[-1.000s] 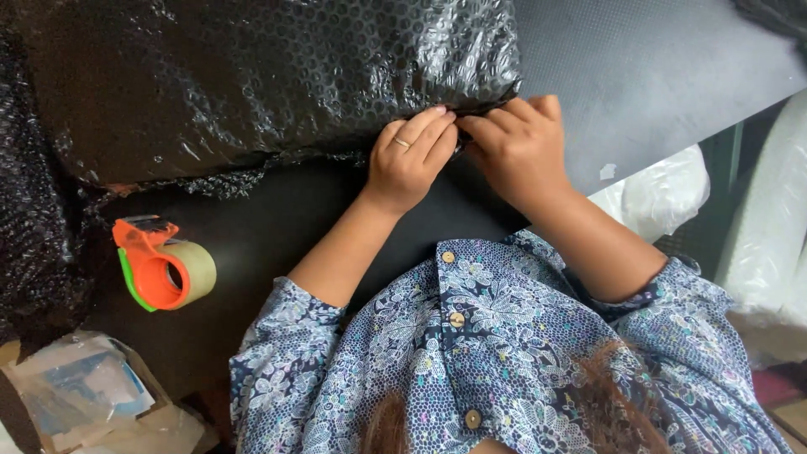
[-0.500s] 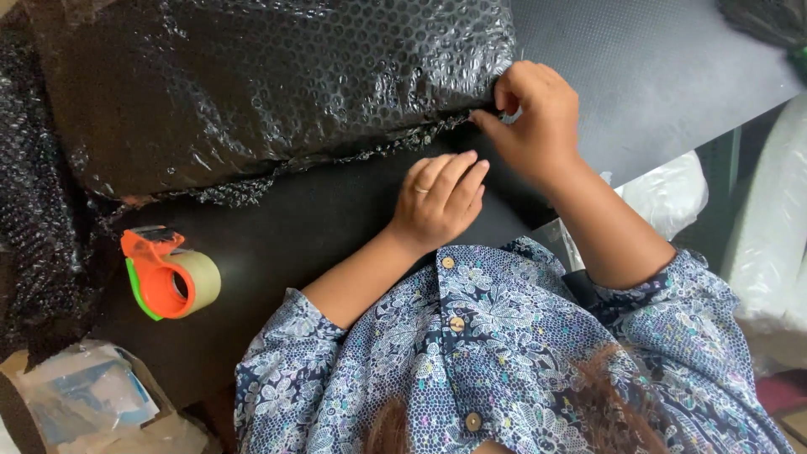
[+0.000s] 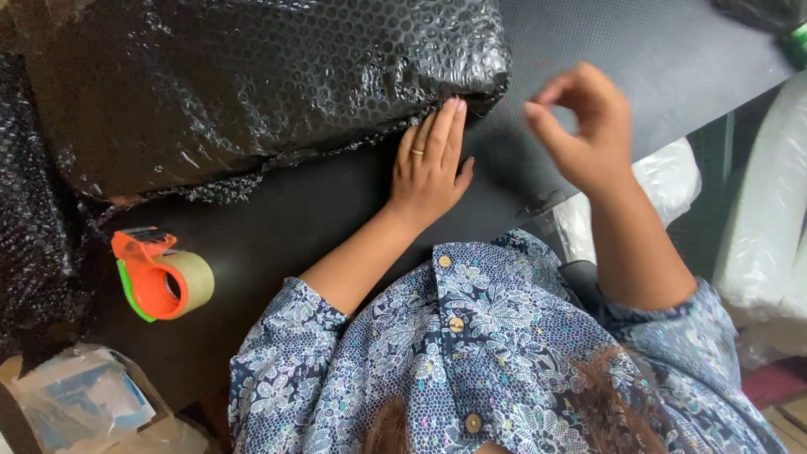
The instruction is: The person dusts a black bubble-wrapped package and a blue tote bag using a feather duster. They wipe the surfaces of both items, flip the bag over to clean the other side, and then place the duster down.
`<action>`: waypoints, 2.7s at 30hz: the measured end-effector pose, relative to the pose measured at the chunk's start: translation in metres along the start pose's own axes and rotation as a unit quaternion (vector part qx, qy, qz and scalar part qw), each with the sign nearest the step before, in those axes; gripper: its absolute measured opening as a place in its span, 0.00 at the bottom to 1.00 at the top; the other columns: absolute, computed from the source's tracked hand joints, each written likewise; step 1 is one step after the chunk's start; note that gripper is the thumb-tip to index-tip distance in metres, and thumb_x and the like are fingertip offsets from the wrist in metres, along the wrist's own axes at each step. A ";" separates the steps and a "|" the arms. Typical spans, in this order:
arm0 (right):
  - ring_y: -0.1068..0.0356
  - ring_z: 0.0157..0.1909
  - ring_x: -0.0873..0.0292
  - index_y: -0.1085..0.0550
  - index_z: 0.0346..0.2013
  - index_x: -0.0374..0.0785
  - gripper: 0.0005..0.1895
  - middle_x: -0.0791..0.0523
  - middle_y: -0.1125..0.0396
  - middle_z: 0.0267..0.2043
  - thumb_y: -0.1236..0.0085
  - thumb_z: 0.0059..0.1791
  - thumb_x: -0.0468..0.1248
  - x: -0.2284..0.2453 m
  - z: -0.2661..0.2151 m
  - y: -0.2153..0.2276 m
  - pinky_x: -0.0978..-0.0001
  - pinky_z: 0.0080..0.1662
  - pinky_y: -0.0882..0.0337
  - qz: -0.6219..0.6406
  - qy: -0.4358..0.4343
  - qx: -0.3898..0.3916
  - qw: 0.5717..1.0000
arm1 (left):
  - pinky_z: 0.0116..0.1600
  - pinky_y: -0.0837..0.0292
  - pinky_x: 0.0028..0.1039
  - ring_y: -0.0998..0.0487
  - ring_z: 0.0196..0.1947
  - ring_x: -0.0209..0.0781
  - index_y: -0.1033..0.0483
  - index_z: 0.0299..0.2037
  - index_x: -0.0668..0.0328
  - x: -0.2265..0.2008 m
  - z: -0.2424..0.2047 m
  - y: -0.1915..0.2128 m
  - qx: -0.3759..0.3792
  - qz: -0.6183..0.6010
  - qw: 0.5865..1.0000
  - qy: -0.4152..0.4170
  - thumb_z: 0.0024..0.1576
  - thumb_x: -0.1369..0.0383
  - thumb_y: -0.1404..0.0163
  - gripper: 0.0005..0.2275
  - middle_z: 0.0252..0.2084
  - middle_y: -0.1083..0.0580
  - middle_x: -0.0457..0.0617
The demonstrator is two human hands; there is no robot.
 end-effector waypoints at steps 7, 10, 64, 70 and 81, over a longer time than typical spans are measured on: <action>0.38 0.44 0.69 0.36 0.52 0.49 0.17 0.62 0.41 0.42 0.41 0.54 0.31 -0.084 -0.142 0.070 0.78 0.35 0.38 0.085 -0.177 -0.320 0.927 | 0.68 0.27 0.37 0.29 0.67 0.44 0.38 0.71 0.65 -0.003 0.002 0.004 0.007 0.006 1.000 -0.007 0.64 0.53 0.40 0.32 0.71 0.40 0.53; 0.27 0.36 0.67 0.25 0.45 0.49 0.11 0.62 0.28 0.37 0.41 0.49 0.44 -0.119 -0.198 0.039 0.79 0.36 0.30 0.332 -0.395 -0.306 0.800 | 0.67 0.28 0.37 0.29 0.67 0.44 0.39 0.72 0.63 -0.005 0.001 0.001 0.016 0.031 0.999 -0.004 0.64 0.50 0.42 0.33 0.72 0.41 0.53; 0.42 0.29 0.66 0.27 0.44 0.50 0.02 0.65 0.43 0.32 0.42 0.60 0.39 0.063 0.035 -0.093 0.72 0.34 0.46 -0.562 0.511 -0.002 0.651 | 0.68 0.46 0.51 0.41 0.71 0.61 0.39 0.70 0.55 -0.068 0.013 -0.062 0.241 -0.059 0.959 0.136 0.52 0.34 0.56 0.42 0.69 0.36 0.62; 0.29 0.44 0.59 0.28 0.52 0.55 0.39 0.65 0.33 0.39 0.27 0.33 0.66 0.035 0.087 -0.079 0.64 0.39 0.33 -0.539 0.360 0.151 0.746 | 0.56 0.33 0.48 0.25 0.40 0.66 0.44 0.68 0.41 -0.069 0.010 -0.045 0.055 -0.046 0.988 0.133 0.57 0.34 0.58 0.34 0.63 0.35 0.73; 0.33 0.34 0.57 0.23 0.50 0.49 0.20 0.62 0.37 0.29 0.26 0.49 0.50 0.021 0.104 -0.087 0.61 0.34 0.39 -0.294 0.229 0.264 0.889 | 0.70 0.36 0.45 0.22 0.54 0.57 0.56 0.76 0.36 -0.066 0.005 -0.036 0.137 0.026 0.984 0.113 0.59 0.29 0.61 0.40 0.76 0.53 0.79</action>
Point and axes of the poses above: each hand's wrist, its own z-axis towards the middle knuckle, its own y-axis out of the back of the hand, x = y × z, the point moved 4 cm from there along z, towards the middle knuckle
